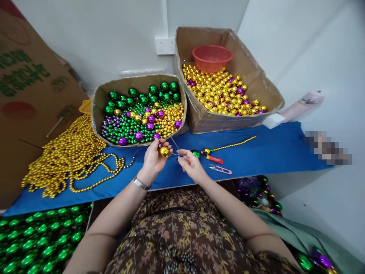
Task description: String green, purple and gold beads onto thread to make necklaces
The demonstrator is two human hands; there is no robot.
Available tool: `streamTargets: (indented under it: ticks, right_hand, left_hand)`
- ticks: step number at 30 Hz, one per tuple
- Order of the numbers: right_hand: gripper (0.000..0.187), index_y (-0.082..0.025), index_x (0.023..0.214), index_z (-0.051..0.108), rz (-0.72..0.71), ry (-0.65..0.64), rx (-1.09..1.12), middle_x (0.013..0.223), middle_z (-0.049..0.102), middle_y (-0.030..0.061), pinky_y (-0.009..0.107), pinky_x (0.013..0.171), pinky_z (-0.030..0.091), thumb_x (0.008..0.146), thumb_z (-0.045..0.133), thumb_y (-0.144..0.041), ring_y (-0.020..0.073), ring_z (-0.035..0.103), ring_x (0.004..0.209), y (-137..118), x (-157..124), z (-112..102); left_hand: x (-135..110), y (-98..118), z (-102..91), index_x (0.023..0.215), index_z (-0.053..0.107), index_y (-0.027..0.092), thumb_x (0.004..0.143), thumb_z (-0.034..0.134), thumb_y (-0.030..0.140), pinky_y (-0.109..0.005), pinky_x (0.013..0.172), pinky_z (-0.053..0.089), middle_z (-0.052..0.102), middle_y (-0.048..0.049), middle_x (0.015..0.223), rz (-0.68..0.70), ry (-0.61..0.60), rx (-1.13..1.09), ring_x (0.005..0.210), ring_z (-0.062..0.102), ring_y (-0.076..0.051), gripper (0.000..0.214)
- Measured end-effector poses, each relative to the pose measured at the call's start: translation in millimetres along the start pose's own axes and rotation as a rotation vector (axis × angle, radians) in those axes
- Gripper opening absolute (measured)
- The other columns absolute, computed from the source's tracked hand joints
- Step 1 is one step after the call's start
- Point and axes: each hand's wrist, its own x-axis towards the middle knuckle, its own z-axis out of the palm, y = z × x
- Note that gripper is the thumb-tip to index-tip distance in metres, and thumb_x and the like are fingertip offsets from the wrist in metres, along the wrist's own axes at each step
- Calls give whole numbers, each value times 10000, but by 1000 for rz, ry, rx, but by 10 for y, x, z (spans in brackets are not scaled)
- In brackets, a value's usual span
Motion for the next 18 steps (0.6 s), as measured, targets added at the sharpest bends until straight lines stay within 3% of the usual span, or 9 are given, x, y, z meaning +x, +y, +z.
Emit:
streamTargets:
  ticks: [2,5,11,18]
  right_hand:
    - [424,-195,1099,558,41,-21,27,586,412,-81,220,438,315,852,558,-540,76,382,450,73,17,128]
    - [393,-188,875,589,75,-60,25,560,433,-66,224,443,316,864,507,-572,80,395,449,62,38,192]
    - [415,-203,679,481,-6,2,-125,542,437,-57,228,508,331,905,443,-549,92,420,501,-19,0,199]
    - [402,-217,633,365,-65,70,-202,561,385,-52,236,515,290,926,391,-491,98,361,533,26,-71,319]
  left_hand:
    - [-7,-24,19,757,572,149,903,562,376,-234,572,502,572,-4,624,52,-6,5,579,594,-115,270]
    - [-2,-56,48,755,566,152,876,597,416,-212,527,465,537,12,592,152,-16,33,542,564,-104,293]
    - [44,-154,143,694,482,174,877,578,480,-200,490,412,475,34,560,380,18,40,498,502,-86,369]
    - [80,-158,203,665,409,185,902,549,466,-192,454,354,435,40,541,148,60,-165,480,470,-82,394]
